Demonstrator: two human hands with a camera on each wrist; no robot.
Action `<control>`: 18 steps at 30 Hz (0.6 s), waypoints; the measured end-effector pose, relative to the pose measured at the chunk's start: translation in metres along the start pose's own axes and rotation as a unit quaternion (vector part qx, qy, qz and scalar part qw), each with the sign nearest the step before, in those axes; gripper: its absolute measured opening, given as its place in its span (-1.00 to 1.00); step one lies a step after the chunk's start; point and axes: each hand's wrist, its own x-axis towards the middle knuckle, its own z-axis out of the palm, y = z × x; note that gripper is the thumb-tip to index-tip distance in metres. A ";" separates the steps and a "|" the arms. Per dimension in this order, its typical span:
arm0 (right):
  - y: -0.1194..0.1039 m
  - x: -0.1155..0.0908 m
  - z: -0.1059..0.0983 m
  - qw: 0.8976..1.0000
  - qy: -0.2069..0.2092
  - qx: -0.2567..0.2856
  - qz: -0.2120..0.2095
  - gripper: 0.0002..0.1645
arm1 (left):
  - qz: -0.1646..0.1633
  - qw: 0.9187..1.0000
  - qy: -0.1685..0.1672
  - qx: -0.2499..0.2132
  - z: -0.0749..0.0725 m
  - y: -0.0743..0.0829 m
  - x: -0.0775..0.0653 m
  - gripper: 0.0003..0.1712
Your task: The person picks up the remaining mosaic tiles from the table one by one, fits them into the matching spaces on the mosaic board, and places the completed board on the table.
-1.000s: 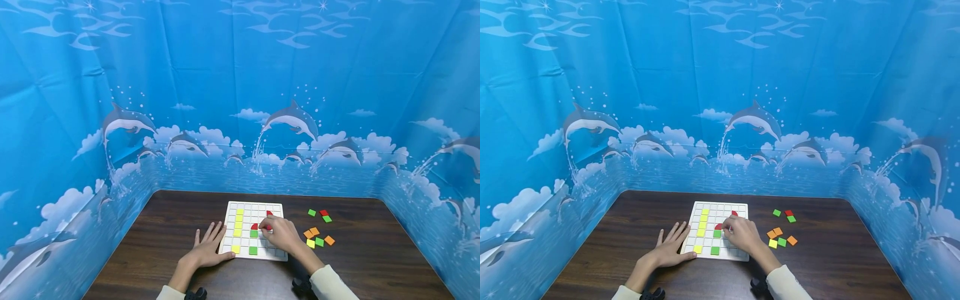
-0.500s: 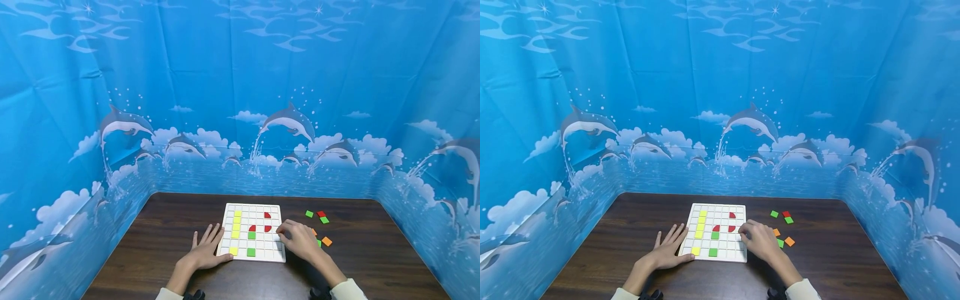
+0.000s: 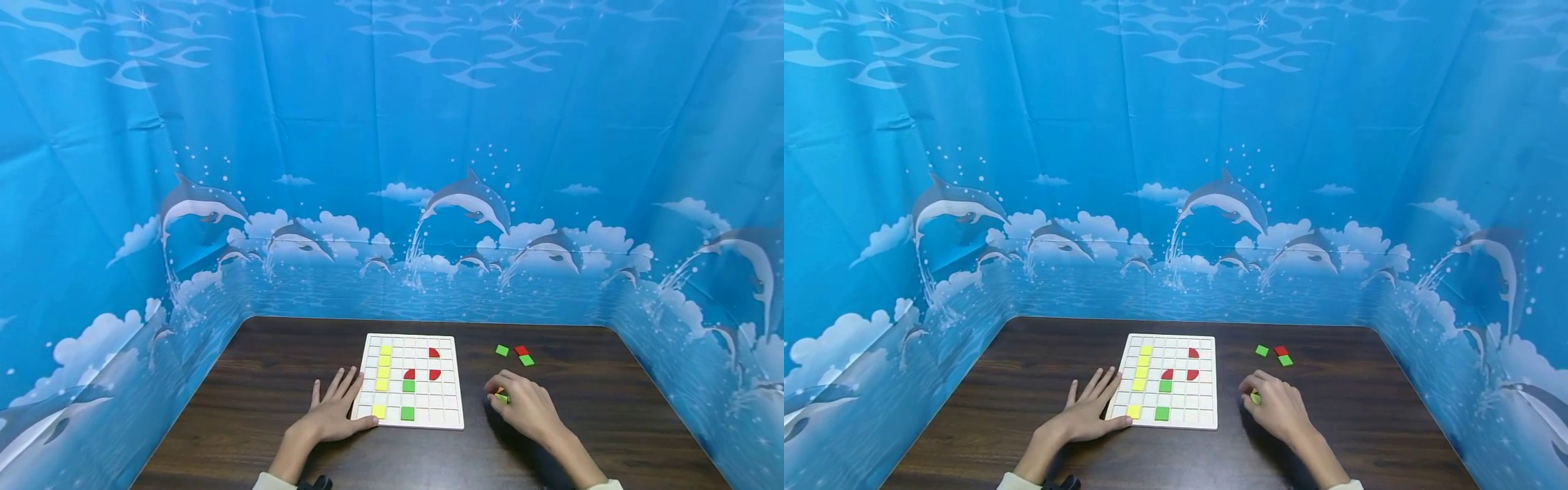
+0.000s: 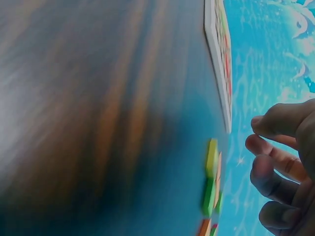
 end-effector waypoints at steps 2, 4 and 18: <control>0.005 -0.004 -0.001 1.000 -0.009 -0.006 0.009 -0.86 | -0.006 1.000 -0.002 0.002 -0.001 0.002 -0.001 0.29; 0.010 -0.008 -0.002 1.000 -0.019 -0.011 0.016 -0.84 | -0.010 1.000 -0.004 0.004 -0.001 0.002 -0.001 0.27; 0.022 -0.019 0.000 0.998 -0.044 -0.027 0.020 -0.77 | 0.005 1.000 0.006 -0.004 0.004 -0.004 0.003 0.29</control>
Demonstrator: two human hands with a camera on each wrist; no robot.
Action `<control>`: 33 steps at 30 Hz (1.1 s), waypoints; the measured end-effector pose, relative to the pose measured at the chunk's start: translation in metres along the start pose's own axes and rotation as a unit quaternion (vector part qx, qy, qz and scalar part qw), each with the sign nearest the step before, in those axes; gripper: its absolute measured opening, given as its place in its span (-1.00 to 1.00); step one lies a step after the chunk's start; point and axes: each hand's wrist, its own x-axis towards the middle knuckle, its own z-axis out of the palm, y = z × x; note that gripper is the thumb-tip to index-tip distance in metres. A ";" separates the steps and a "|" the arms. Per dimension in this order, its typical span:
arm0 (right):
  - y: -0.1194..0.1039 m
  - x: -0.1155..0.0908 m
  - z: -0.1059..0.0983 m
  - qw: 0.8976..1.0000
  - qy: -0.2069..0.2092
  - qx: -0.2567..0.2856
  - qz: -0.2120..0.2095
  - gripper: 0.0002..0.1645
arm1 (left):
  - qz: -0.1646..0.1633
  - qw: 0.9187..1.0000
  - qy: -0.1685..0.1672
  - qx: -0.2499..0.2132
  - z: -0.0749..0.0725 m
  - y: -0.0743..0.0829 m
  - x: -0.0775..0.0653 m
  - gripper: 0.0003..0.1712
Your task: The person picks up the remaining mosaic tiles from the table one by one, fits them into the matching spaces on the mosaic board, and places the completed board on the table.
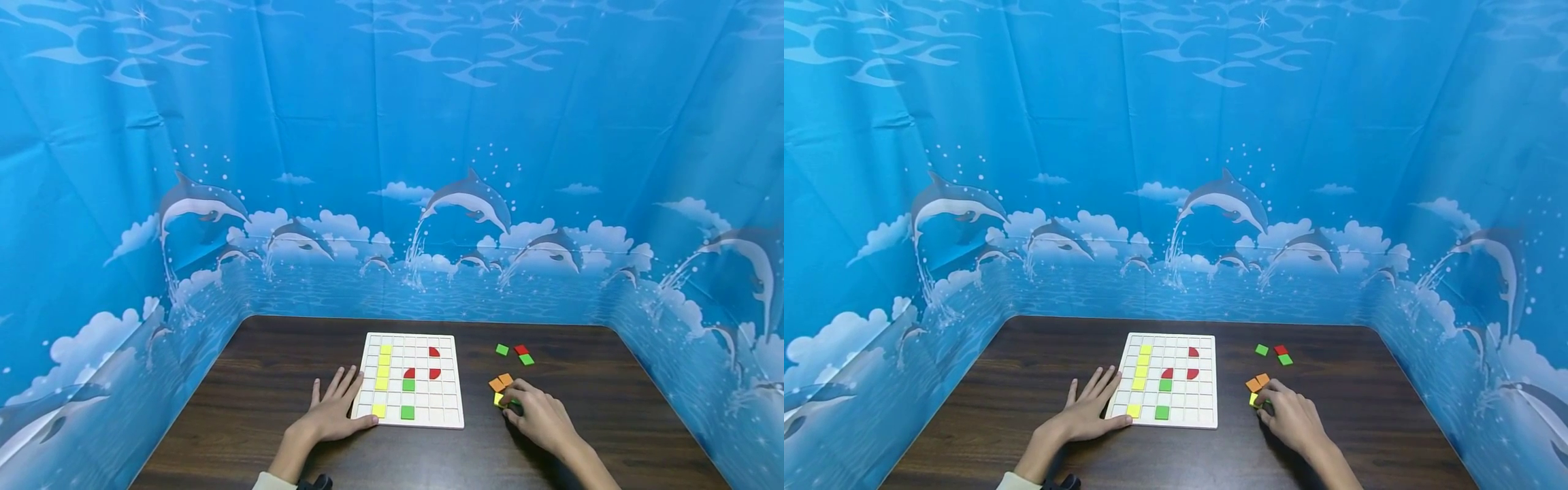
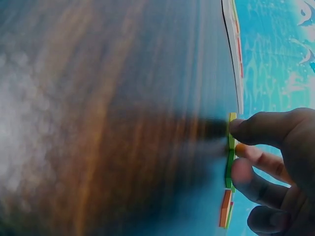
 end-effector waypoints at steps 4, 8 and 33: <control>0.001 0.000 0.000 1.000 0.003 -0.001 -0.006 -0.73 | -0.002 1.000 -0.002 -0.005 -0.002 0.002 -0.001 0.28; 0.002 0.001 0.000 1.000 0.003 0.002 -0.010 -0.71 | -0.009 1.000 -0.002 0.006 -0.004 0.004 -0.002 0.26; -0.001 0.011 -0.001 1.000 0.006 -0.014 -0.002 -0.79 | -0.005 1.000 -0.004 0.011 -0.002 0.002 0.001 0.28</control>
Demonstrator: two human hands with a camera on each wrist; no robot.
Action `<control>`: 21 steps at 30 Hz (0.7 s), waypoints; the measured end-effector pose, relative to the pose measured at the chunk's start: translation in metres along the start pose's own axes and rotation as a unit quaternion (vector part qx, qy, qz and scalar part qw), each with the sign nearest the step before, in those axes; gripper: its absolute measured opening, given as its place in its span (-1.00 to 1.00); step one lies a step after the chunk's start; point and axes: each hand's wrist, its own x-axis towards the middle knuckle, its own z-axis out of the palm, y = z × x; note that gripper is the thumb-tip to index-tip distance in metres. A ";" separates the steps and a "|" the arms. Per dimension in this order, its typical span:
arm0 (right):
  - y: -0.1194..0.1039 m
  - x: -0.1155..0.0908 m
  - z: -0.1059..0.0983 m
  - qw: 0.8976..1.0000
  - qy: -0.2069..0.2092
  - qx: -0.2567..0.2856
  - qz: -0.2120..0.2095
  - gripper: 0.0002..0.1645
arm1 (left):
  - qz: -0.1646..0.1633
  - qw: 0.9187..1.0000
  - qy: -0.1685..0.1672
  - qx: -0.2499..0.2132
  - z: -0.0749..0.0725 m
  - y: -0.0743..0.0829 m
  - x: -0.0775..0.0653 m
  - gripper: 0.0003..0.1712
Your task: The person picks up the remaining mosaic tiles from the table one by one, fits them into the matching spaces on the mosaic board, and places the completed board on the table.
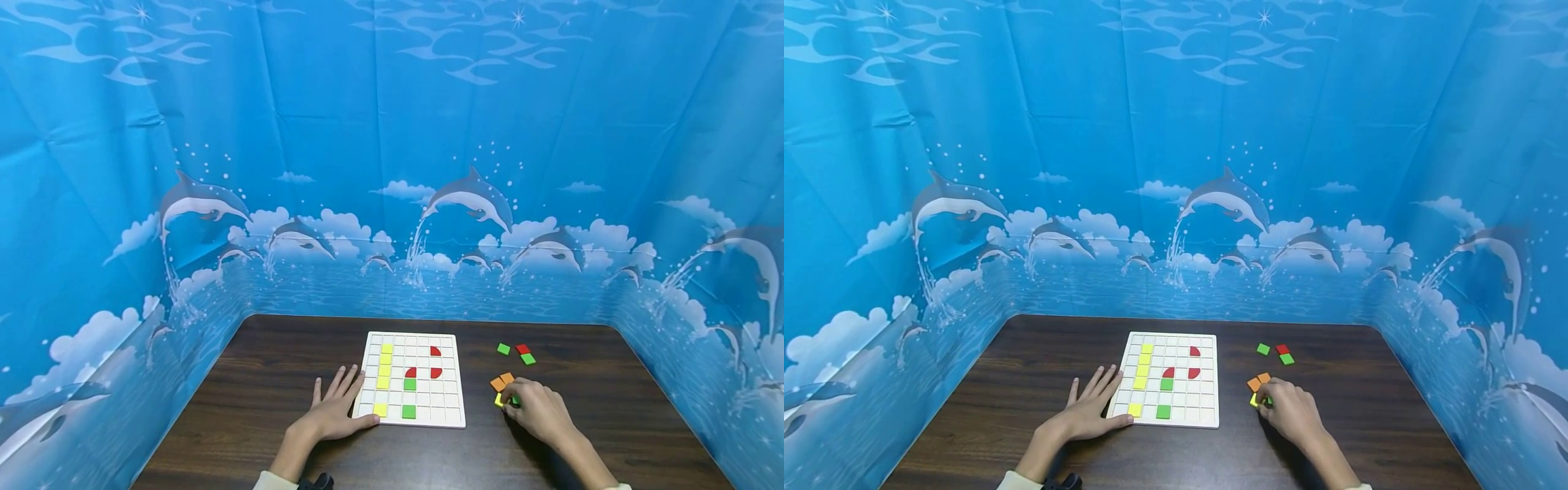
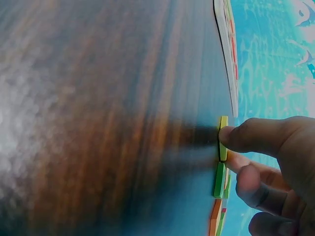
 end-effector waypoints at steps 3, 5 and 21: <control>0.000 0.000 0.000 1.000 0.006 0.001 -0.006 -0.80 | 0.009 1.000 0.004 -0.010 0.003 -0.004 0.001 0.30; 0.001 0.000 0.000 1.000 0.008 0.004 -0.010 -0.79 | 0.009 1.000 0.002 -0.012 0.004 -0.005 0.001 0.30; -0.009 0.006 0.002 0.999 0.030 0.029 -0.015 -0.81 | -0.014 1.000 -0.005 0.018 -0.003 0.004 -0.002 0.26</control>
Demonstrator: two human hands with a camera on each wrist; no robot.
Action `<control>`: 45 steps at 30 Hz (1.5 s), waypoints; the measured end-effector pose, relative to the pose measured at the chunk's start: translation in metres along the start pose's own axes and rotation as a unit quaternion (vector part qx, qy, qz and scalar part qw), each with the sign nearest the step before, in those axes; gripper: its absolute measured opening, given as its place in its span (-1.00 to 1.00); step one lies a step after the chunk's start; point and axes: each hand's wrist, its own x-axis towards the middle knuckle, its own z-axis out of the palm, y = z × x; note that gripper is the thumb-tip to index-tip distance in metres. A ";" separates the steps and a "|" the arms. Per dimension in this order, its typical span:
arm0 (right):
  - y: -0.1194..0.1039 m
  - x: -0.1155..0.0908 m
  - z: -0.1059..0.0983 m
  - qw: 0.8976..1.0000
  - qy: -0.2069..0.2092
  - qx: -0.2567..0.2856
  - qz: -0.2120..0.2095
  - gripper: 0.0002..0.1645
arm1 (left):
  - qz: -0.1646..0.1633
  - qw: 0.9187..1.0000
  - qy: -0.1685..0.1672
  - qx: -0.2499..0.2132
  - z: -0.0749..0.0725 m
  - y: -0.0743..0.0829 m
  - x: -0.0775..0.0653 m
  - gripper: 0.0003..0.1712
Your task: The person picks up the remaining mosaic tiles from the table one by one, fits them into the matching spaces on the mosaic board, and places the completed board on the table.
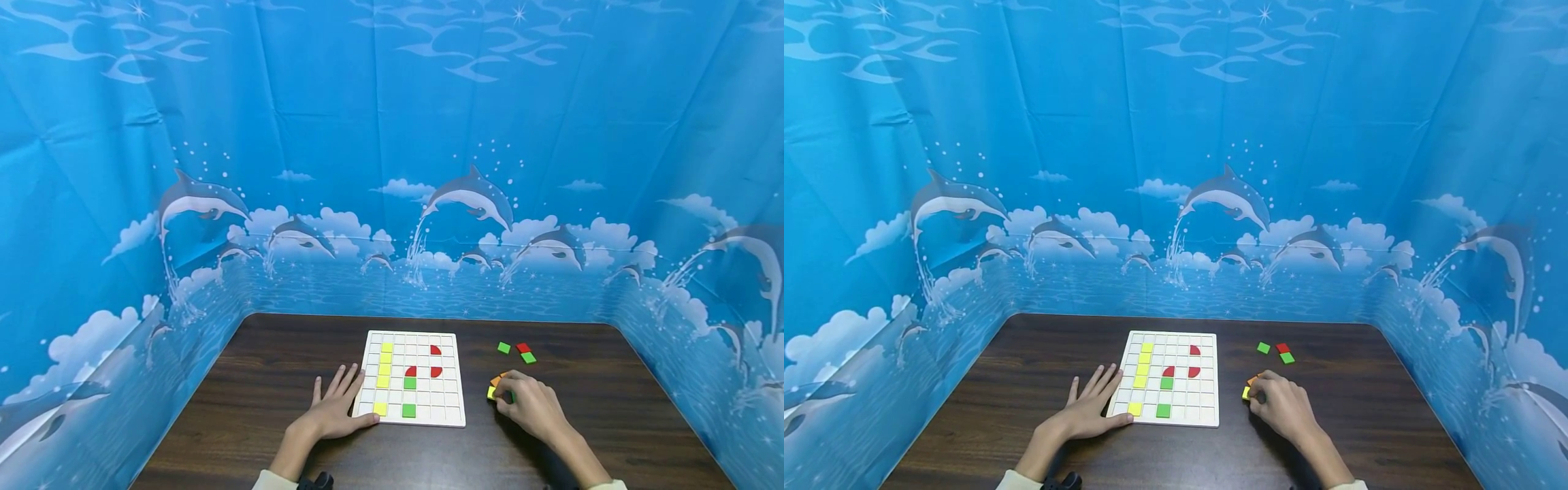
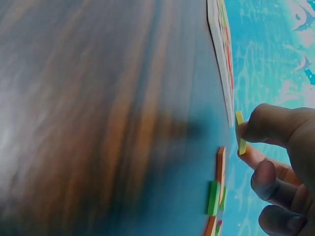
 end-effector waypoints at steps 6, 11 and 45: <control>-0.011 0.004 0.000 0.999 0.015 0.019 -0.028 -0.80 | 0.003 1.000 -0.002 -0.013 0.001 -0.002 0.001 0.26; -0.022 0.008 0.002 0.998 0.027 0.026 -0.057 -0.80 | -0.003 1.000 0.000 -0.004 0.002 -0.002 0.001 0.25; -0.099 0.041 0.021 0.989 0.016 0.059 -0.137 -0.91 | 0.004 1.000 0.001 -0.010 0.000 -0.002 0.001 0.29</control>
